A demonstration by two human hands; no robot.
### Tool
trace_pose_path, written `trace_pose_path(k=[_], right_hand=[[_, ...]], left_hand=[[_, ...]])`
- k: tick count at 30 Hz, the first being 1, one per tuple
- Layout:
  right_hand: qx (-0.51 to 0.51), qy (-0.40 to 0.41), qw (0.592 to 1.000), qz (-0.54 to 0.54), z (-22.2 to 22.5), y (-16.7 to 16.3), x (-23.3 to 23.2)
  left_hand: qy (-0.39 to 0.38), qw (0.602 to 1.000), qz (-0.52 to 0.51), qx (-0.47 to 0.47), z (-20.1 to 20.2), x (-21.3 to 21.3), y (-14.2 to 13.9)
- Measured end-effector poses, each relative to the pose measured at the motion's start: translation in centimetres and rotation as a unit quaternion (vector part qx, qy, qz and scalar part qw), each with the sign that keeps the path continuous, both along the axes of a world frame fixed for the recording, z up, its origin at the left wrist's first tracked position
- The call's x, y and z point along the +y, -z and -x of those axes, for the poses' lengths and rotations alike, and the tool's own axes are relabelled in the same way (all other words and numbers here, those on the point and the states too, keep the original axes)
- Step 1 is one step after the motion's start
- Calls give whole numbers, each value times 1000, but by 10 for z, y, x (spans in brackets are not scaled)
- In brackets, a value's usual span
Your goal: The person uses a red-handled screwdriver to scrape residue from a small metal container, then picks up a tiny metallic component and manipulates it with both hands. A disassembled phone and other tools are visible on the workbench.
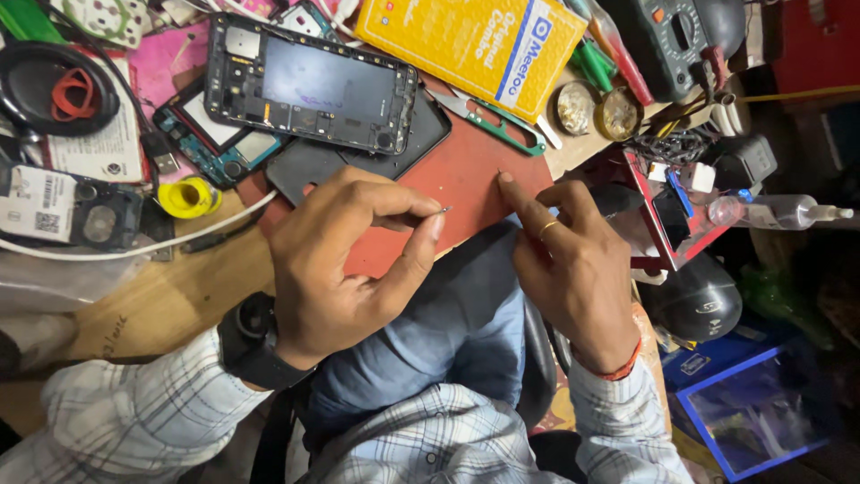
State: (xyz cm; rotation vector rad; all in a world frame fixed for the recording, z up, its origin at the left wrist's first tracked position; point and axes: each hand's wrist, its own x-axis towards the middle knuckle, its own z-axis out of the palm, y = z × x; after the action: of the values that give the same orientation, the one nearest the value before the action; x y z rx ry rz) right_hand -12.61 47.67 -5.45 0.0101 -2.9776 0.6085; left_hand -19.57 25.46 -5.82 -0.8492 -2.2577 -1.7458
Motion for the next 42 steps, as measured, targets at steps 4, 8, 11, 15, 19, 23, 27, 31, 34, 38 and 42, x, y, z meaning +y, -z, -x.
trace_pose_path(k=[4, 8, 11, 15, 19, 23, 27, 31, 34, 38, 42], right_hand=[[-13, 13, 999, 48, 3, -2, -1], [-8, -29, 999, 42, 12, -7, 3], [-5, -63, 997, 42, 16, -13, 10], [66, -46, 994, 75, 44, -16, 12], [199, -137, 970, 15, 120, -16, 6], [335, -102, 934, 71, 145, -21, -10], [334, -35, 896, 291, 89, -10, -27], [280, -40, 814, 506, 53, 27, -39], [238, -45, 808, 537, 43, 49, -38], [220, -60, 815, 533, 40, 65, -32], [212, -67, 823, 523, 41, 72, -26]], left_hand=[[2, 1000, 1, -2, -2, -1, 1], [4, 1000, -9, -8, -2, -1, -2], [-5, 1000, 5, -1, -2, -2, -5], [8, 1000, -5, 2, -2, -2, -6], [15, 1000, -13, -11, -2, -1, -6], [13, 1000, -19, -14, 1, -3, -9], [7, 999, -32, -29, 5, -4, -10], [15, 998, -43, -48, 7, -3, -4], [15, 998, -40, -49, 7, 0, 1], [9, 998, -31, -59, 11, 4, 4], [18, 997, -25, -77, 14, 9, 5]])
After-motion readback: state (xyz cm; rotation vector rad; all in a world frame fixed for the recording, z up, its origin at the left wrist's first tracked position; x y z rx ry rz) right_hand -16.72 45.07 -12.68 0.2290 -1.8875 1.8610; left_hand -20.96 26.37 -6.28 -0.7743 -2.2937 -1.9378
